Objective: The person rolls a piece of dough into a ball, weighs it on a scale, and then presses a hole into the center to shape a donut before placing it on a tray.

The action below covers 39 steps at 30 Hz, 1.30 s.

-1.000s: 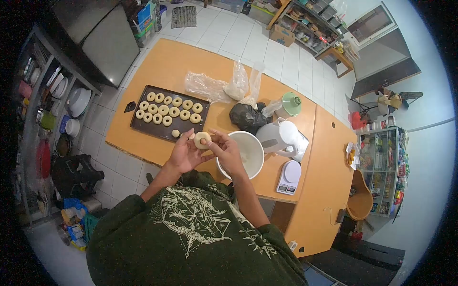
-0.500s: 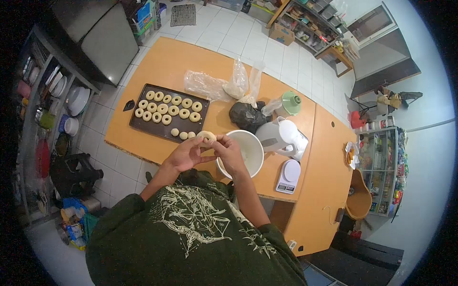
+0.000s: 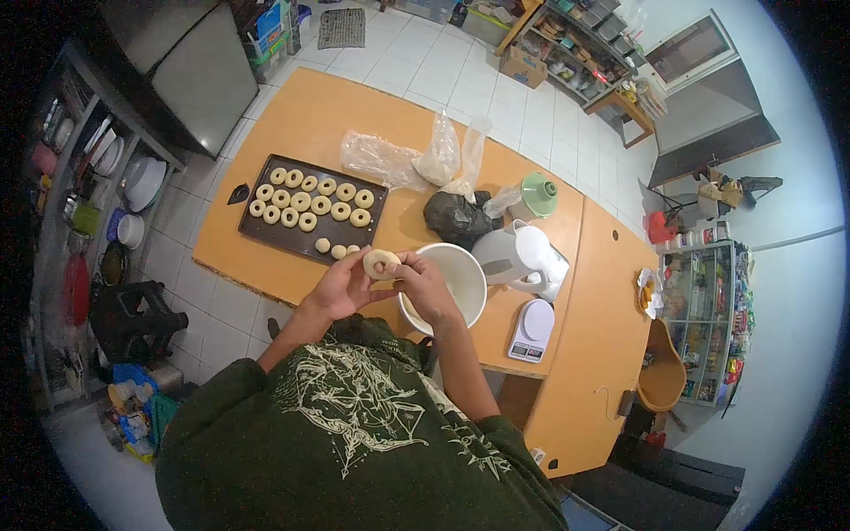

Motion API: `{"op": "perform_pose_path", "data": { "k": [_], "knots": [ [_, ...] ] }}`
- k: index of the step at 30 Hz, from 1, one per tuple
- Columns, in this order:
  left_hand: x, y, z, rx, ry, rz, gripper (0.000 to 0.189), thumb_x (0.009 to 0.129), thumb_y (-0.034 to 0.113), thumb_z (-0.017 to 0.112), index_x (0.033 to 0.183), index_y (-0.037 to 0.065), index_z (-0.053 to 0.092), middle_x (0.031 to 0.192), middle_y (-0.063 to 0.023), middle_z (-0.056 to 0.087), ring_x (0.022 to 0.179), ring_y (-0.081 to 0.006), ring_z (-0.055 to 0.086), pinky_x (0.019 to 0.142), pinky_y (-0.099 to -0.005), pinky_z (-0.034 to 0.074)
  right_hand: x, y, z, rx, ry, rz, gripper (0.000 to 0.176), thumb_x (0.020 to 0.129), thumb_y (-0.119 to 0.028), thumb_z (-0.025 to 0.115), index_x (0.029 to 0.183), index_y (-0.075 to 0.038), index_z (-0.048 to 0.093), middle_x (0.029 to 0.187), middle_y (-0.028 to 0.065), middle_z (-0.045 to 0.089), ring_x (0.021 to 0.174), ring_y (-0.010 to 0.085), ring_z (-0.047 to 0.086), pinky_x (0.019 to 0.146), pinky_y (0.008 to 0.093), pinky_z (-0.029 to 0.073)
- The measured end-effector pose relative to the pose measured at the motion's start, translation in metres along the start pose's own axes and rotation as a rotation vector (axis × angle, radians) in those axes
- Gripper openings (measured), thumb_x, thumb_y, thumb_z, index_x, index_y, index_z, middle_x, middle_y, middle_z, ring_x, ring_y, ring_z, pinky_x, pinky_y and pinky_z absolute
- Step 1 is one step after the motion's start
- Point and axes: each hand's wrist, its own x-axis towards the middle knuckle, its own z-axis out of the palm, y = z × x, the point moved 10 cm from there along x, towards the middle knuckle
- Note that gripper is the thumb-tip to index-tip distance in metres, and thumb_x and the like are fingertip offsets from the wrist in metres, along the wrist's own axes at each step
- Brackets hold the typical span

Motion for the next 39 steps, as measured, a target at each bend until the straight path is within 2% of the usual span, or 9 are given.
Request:
{"op": "perform_pose_path", "data": {
  "k": [6, 11, 15, 17, 23, 25, 29, 34, 39],
  "knots": [
    [-0.002, 0.003, 0.007, 0.048, 0.027, 0.007, 0.049, 0.108, 0.042, 0.033, 0.131, 0.007, 0.059, 0.131, -0.007, 0.062, 0.121, -0.0206, 0.058, 0.108, -0.051, 0.044, 0.0, 0.005, 0.002, 0.17, -0.074, 0.006, 0.025, 0.098, -0.02, 0.062, 0.115, -0.003, 0.063, 0.113, 0.0071, 0.068, 0.105, 0.0165, 0.063, 0.088, 0.0378, 0.051],
    [-0.003, 0.006, 0.013, 0.008, -0.036, 0.001, 0.042, 0.108, 0.042, 0.037, 0.123, 0.01, 0.061, 0.121, -0.0042, 0.065, 0.117, -0.0194, 0.058, 0.105, -0.0478, 0.046, 0.001, 0.009, 0.006, 0.175, -0.117, 0.018, 0.027, 0.098, -0.02, 0.059, 0.118, -0.003, 0.062, 0.116, 0.0079, 0.066, 0.11, 0.0169, 0.062, 0.089, 0.0417, 0.051],
    [-0.004, 0.008, 0.004, 0.143, 0.132, 0.04, 0.046, 0.108, 0.04, 0.038, 0.133, 0.007, 0.056, 0.127, -0.0062, 0.064, 0.119, -0.0204, 0.059, 0.105, -0.0462, 0.047, 0.004, 0.017, -0.009, 0.254, -0.007, 0.017, 0.025, 0.098, -0.022, 0.063, 0.116, -0.005, 0.062, 0.112, 0.0052, 0.067, 0.101, 0.0143, 0.061, 0.082, 0.0326, 0.048],
    [-0.013, 0.032, 0.005, 0.436, 0.28, 0.242, 0.039, 0.107, 0.033, 0.047, 0.133, 0.005, 0.055, 0.122, -0.0067, 0.064, 0.115, -0.0178, 0.061, 0.097, -0.0387, 0.052, 0.005, 0.02, -0.017, 0.27, 0.033, 0.011, 0.025, 0.098, -0.023, 0.063, 0.117, -0.005, 0.061, 0.112, 0.0049, 0.067, 0.1, 0.013, 0.061, 0.081, 0.0318, 0.048],
    [-0.014, 0.037, 0.004, 0.611, 0.307, 0.264, 0.033, 0.101, 0.014, 0.061, 0.13, 0.0, 0.057, 0.117, -0.0081, 0.066, 0.101, -0.0134, 0.065, 0.082, -0.0274, 0.055, 0.003, 0.001, -0.014, 0.038, 0.058, -0.066, 0.03, 0.095, -0.017, 0.068, 0.121, -0.005, 0.059, 0.105, 0.0006, 0.068, 0.087, 0.0063, 0.059, 0.074, 0.0234, 0.045],
    [-0.013, 0.035, 0.003, 0.606, 0.297, 0.251, 0.032, 0.099, 0.012, 0.063, 0.128, -0.001, 0.058, 0.115, -0.0079, 0.067, 0.099, -0.0132, 0.066, 0.081, -0.0273, 0.056, 0.003, -0.003, -0.011, 0.15, 0.069, -0.058, 0.03, 0.093, -0.008, 0.067, 0.122, -0.004, 0.059, 0.107, 0.0028, 0.068, 0.088, 0.0087, 0.063, 0.075, 0.0248, 0.047],
    [-0.01, 0.031, 0.0, 0.668, 0.268, 0.207, 0.031, 0.097, 0.01, 0.065, 0.125, -0.003, 0.06, 0.112, -0.0077, 0.068, 0.096, -0.0134, 0.067, 0.082, -0.028, 0.057, 0.004, -0.001, -0.004, -0.021, -0.031, -0.053, 0.042, 0.094, -0.013, 0.067, 0.133, -0.004, 0.054, 0.106, 0.0016, 0.068, 0.087, 0.006, 0.06, 0.073, 0.0221, 0.045],
    [-0.012, 0.029, 0.002, 0.532, 0.282, 0.249, 0.028, 0.096, 0.011, 0.066, 0.121, -0.002, 0.062, 0.109, -0.0071, 0.068, 0.096, -0.0136, 0.067, 0.083, -0.0285, 0.058, -0.001, -0.008, 0.004, 0.428, 0.052, -0.108, 0.047, 0.095, -0.011, 0.065, 0.139, -0.009, 0.049, 0.108, 0.0055, 0.068, 0.089, 0.0109, 0.063, 0.073, 0.0258, 0.048],
    [-0.008, 0.024, 0.008, 0.527, 0.231, 0.254, 0.025, 0.094, 0.011, 0.068, 0.117, 0.0, 0.064, 0.106, -0.0073, 0.069, 0.093, -0.0137, 0.068, 0.081, -0.0281, 0.058, 0.003, 0.007, 0.004, 0.434, -0.094, -0.064, 0.044, 0.097, -0.011, 0.062, 0.139, -0.009, 0.048, 0.114, 0.0096, 0.065, 0.102, 0.0179, 0.065, 0.085, 0.0346, 0.053]
  ]
}}
